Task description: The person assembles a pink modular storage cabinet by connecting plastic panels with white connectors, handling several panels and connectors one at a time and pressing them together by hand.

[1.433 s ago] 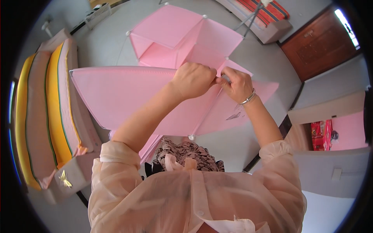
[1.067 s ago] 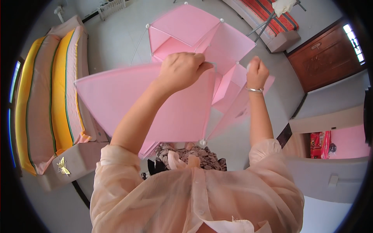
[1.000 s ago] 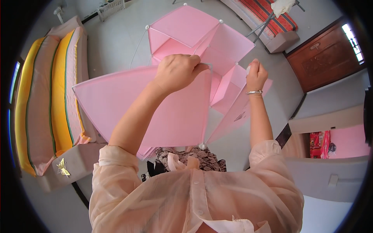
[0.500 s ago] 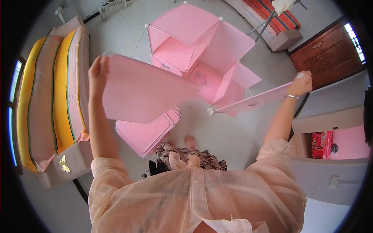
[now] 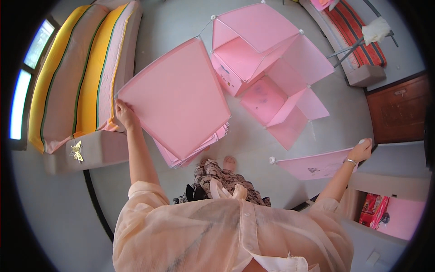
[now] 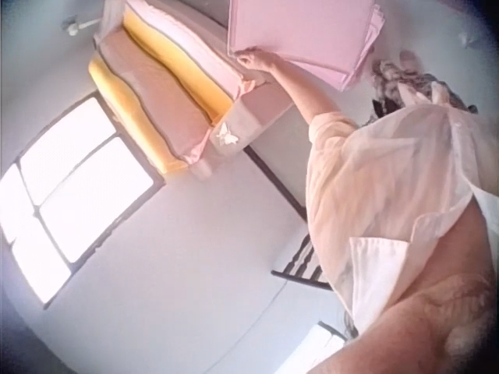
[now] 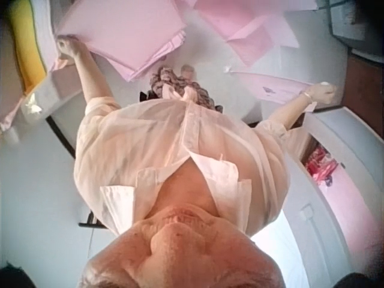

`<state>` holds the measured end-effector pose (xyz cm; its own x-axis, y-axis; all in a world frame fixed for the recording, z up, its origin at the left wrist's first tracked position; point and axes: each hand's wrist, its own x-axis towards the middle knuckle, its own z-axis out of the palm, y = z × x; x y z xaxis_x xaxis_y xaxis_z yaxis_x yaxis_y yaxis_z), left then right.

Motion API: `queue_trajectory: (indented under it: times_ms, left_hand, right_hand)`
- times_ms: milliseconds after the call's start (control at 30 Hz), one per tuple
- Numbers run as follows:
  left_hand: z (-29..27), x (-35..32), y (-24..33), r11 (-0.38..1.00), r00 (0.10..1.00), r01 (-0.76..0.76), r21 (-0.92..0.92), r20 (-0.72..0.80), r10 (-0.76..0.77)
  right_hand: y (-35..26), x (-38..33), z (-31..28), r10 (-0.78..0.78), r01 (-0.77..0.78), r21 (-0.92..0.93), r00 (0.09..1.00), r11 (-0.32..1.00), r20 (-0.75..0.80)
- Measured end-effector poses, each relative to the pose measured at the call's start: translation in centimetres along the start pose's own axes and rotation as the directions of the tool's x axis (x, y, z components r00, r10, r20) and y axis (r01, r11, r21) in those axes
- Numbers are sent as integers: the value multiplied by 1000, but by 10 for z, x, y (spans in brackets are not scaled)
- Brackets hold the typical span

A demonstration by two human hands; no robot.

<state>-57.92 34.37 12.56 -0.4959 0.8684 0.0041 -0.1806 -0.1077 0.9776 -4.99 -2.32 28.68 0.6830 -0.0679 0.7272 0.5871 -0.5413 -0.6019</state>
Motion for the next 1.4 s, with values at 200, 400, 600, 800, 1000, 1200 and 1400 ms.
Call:
queue_trajectory:
  times_ms: [200, 400, 600, 800, 1000, 1200, 1400]
  left_hand:
    - [-66, -30, -88, 976, 977, 147, -162, -129, -168]
    - [-104, -71, -166, 931, 777, 302, -207, -513, -366]
    - [-123, -84, -221, 895, 623, 368, -254, -647, -440]
    - [-157, -90, -256, 663, 398, 624, -414, -561, -725]
    - [-111, -100, -248, 722, 746, 422, 548, 242, -620]
    - [81, -185, -93, 895, 231, -442, 63, 972, 46]
    - [100, -196, -74, 759, 157, -605, 240, 971, -181]
  right_hand:
    - [37, -31, 28, 142, -137, -54, 984, 989, 108]
    - [20, -68, 67, 272, -297, 96, 939, 950, 209]
    - [-4, -112, 105, 228, -290, 127, 904, 948, 361]
    - [-22, -143, 139, 202, -299, 145, 863, 943, 462]
    - [-56, -173, 168, 161, -293, 174, 832, 940, 531]
    - [-91, -198, 169, 93, -301, 209, 744, 930, 662]
    - [-132, -209, 159, -394, 195, 351, 607, 916, 691]
